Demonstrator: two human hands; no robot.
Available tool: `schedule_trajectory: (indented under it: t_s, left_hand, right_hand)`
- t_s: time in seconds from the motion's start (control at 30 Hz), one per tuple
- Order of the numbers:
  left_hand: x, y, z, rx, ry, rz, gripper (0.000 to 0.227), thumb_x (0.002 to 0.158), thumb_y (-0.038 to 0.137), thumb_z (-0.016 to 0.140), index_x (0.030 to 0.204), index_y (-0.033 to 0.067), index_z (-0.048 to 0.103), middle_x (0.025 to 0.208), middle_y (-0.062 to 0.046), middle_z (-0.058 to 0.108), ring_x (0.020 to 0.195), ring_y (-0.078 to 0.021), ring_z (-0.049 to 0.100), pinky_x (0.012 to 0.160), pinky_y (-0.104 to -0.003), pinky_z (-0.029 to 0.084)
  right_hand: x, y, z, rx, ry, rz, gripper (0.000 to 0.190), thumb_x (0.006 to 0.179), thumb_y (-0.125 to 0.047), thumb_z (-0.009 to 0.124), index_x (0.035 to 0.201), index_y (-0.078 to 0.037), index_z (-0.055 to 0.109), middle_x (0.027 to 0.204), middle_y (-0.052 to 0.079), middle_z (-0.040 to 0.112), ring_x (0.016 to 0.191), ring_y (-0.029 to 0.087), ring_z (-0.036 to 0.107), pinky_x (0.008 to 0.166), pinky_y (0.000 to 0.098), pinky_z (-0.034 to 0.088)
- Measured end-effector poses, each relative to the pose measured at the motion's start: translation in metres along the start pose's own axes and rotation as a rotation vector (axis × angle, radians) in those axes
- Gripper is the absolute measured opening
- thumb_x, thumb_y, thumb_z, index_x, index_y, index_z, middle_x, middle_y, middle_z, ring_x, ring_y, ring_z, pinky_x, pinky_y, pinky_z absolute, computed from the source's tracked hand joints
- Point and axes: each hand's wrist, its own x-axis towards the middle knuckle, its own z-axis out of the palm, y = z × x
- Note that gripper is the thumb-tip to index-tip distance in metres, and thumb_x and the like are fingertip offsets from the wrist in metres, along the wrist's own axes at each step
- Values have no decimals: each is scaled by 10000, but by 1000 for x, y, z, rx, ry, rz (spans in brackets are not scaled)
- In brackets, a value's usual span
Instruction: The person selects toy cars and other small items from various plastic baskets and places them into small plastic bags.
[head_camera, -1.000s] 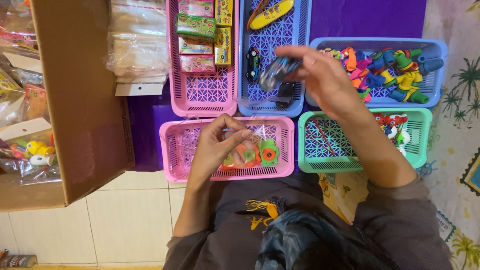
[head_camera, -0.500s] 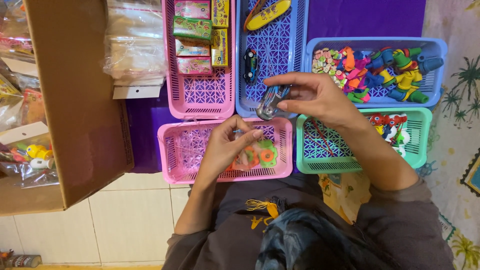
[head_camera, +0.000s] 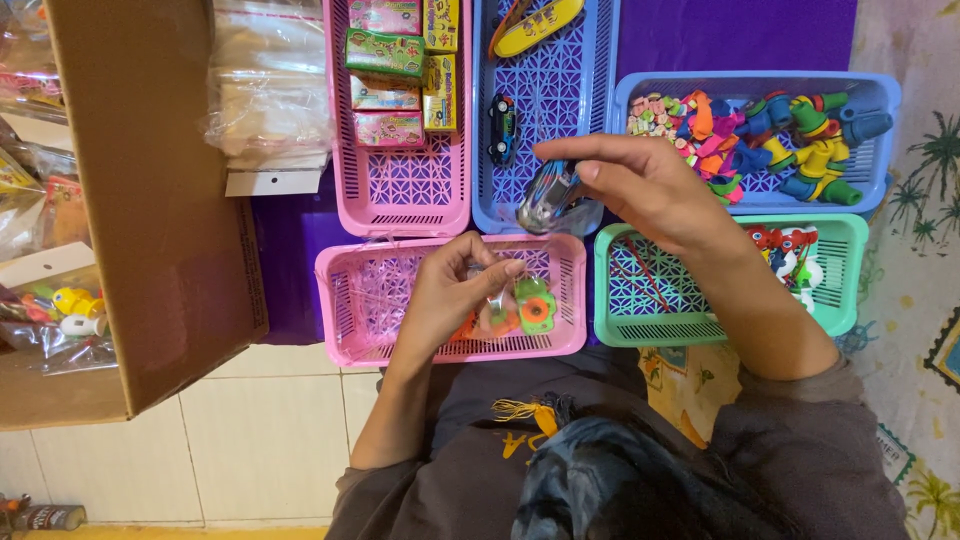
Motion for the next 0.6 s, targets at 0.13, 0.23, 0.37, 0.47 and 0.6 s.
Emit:
schedule_trajectory:
  t_s: [0.13, 0.23, 0.37, 0.47, 0.6]
  left_hand:
    - [-2, 5, 0, -15, -3, -1, 270, 885, 76, 800, 839, -76, 582, 656, -170, 615, 449, -236, 684, 301, -241, 545]
    - [-3, 6, -1, -27, -18, 0, 258, 884, 75, 797, 858, -84, 596, 683, -186, 635, 463, -243, 693, 309, -250, 557]
    - [-6, 7, -2, -63, -40, -23, 231, 896, 59, 775, 949, -88, 605, 772, -221, 697, 545, -278, 739, 345, -252, 592]
    - [-4, 8, -4, -67, -38, -36, 261, 909, 74, 762, 1055, -86, 615, 858, -217, 721, 601, -286, 756, 377, -258, 613]
    - [-6, 14, 2, -26, -30, -13, 292, 931, 96, 746, 1181, -33, 664, 973, -176, 762, 679, -231, 766, 432, -246, 631]
  right_hand:
    - [0, -4, 2, -27, -9, 0, 348, 977, -97, 557, 1263, 67, 669, 1092, 258, 704, 990, 311, 694, 945, 459, 567]
    - [1, -14, 10, -112, -33, -43, 318, 1000, -89, 552, 1254, 42, 690, 1120, 219, 706, 1082, 287, 658, 978, 431, 533]
    - [0, -21, 13, -229, -46, -105, 304, 1038, -107, 527, 1263, 17, 691, 1153, 209, 700, 1137, 304, 629, 1035, 457, 476]
    - [-2, -22, 14, -265, -69, -115, 297, 1037, -80, 527, 1266, 16, 690, 1154, 206, 697, 1136, 310, 626, 1039, 459, 469]
    - [-4, -20, 19, -296, -113, -120, 292, 1024, -64, 543, 1261, 3, 700, 1140, 199, 701, 1108, 306, 634, 1018, 453, 481]
